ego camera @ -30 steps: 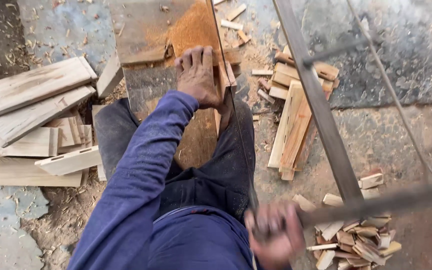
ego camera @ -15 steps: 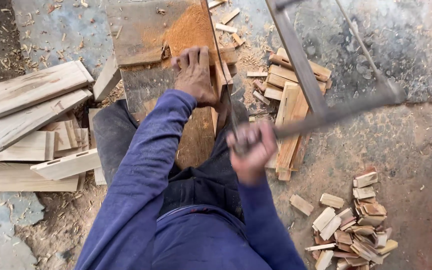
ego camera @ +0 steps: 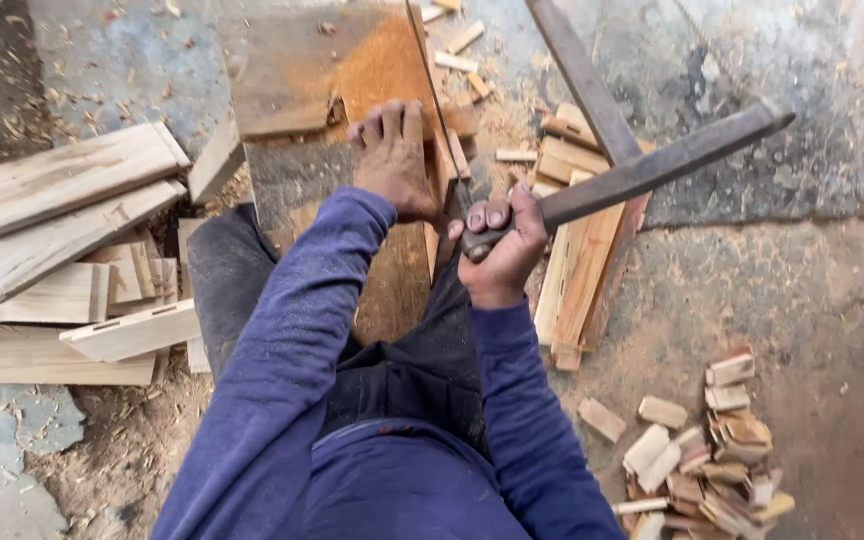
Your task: The person sits on the ground and uses a bow saw to cut a wooden plank placed on a wooden block. They hold the wood steady with their left hand and saw with their right hand, producing sawdust. The person repeats this process on multiple pieces of wood throughout the clip.
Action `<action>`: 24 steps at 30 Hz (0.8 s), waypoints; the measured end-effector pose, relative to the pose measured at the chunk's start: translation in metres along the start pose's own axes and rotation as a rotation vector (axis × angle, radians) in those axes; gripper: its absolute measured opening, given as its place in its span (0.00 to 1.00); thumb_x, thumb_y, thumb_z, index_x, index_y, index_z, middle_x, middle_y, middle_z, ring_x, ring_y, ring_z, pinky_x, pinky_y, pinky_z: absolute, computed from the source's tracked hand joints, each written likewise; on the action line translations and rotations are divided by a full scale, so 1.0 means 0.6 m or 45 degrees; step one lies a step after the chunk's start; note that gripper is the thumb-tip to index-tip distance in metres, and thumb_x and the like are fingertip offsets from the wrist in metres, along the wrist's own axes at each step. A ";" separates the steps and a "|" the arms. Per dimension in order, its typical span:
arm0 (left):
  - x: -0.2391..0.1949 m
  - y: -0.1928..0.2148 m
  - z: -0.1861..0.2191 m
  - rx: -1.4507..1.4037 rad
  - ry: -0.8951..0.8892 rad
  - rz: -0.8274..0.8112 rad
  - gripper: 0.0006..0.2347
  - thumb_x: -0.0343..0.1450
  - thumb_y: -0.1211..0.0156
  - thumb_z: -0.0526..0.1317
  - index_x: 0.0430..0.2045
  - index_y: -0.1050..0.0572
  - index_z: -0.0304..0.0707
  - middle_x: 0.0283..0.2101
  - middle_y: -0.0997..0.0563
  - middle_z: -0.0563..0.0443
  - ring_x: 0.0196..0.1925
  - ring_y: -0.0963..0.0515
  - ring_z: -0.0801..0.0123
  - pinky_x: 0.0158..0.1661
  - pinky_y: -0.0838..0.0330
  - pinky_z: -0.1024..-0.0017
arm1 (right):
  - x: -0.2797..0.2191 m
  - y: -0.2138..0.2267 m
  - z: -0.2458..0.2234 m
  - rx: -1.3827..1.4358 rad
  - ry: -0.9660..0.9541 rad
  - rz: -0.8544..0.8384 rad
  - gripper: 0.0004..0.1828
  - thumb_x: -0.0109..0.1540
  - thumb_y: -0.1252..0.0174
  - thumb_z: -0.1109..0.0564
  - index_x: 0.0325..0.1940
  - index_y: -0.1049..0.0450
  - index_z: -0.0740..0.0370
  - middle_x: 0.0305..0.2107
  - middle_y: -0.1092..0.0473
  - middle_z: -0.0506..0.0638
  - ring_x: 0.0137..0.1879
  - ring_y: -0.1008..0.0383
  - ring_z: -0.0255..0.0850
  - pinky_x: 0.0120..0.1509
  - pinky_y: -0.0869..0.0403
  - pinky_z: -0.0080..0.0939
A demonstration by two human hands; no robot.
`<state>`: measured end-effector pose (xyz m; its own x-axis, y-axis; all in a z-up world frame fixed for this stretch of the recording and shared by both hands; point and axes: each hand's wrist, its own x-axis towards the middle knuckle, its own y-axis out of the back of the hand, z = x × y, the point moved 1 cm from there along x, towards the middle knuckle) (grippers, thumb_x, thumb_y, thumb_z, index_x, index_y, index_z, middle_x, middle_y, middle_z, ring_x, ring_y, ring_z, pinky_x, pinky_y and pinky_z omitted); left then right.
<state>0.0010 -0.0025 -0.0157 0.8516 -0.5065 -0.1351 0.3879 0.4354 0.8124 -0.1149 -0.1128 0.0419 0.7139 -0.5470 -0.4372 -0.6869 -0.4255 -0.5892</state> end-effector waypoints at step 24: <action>-0.002 -0.033 -0.018 0.022 0.010 0.005 0.56 0.46 0.20 0.58 0.66 0.49 0.33 0.62 0.42 0.35 0.68 0.46 0.42 0.64 0.56 0.40 | -0.021 0.057 0.023 0.131 0.069 -0.217 0.18 0.70 0.50 0.49 0.26 0.38 0.51 0.17 0.40 0.41 0.24 0.40 0.35 0.30 0.35 0.46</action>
<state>-0.0035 -0.0024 -0.0377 0.8560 -0.4986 -0.1365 0.3784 0.4245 0.8226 -0.1457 -0.1105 0.0178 0.8082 -0.5127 -0.2897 -0.5374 -0.4409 -0.7189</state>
